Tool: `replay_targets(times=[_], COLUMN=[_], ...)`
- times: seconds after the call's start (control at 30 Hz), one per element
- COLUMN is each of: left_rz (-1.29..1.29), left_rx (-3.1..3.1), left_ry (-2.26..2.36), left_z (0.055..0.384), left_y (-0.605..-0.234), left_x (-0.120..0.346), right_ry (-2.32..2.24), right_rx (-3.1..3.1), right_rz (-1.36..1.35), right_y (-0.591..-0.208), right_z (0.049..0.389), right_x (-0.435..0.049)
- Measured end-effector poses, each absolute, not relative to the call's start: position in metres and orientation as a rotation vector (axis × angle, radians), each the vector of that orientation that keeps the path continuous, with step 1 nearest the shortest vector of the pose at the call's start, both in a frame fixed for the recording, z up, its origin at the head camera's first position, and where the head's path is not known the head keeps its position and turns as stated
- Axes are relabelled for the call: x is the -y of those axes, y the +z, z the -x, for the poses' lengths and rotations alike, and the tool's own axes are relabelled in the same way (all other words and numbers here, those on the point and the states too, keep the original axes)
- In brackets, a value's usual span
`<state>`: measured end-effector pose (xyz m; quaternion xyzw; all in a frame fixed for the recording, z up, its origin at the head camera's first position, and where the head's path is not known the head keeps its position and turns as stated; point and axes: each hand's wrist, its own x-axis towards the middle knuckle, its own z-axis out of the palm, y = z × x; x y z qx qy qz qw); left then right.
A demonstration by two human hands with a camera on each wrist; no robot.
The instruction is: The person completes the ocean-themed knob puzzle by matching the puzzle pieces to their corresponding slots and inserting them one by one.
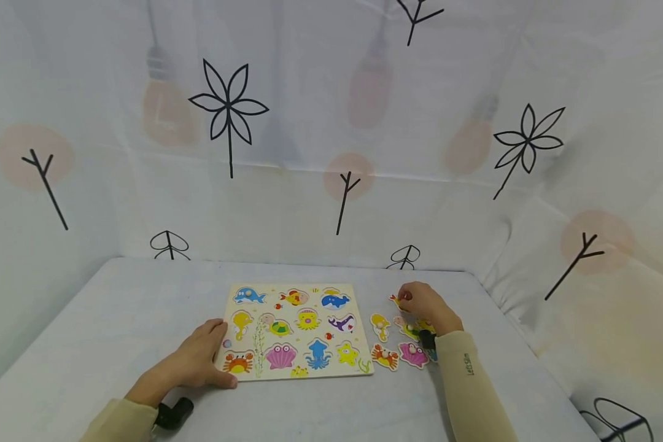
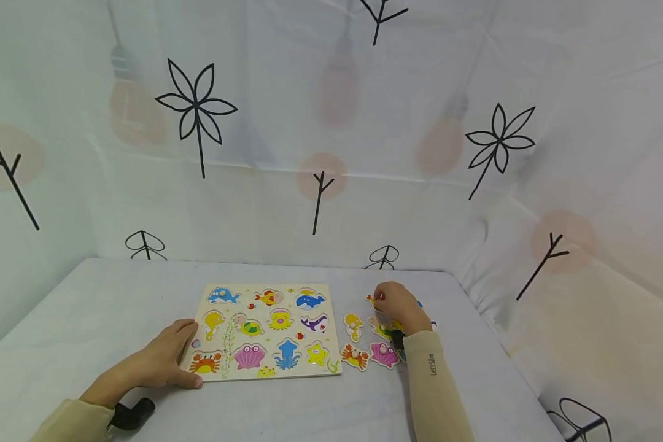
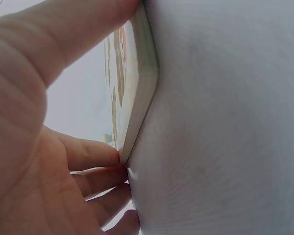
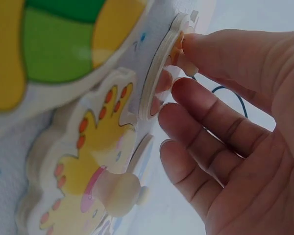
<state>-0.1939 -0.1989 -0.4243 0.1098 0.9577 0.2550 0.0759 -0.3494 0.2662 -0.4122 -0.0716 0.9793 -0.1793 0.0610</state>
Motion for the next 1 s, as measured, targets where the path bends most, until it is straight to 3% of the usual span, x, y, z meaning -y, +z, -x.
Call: replay_targets(times=[1.0], left_rz=[-0.327], left_rx=[-2.867], left_ry=[0.77], left_z=[0.1939], left_y=[-0.4248], left_x=[0.1993], right_ry=[-0.496], right_rx=[-2.994], right_rz=[0.173], right_y=[-0.4128], right_z=[0.3509], right_x=[-0.2622])
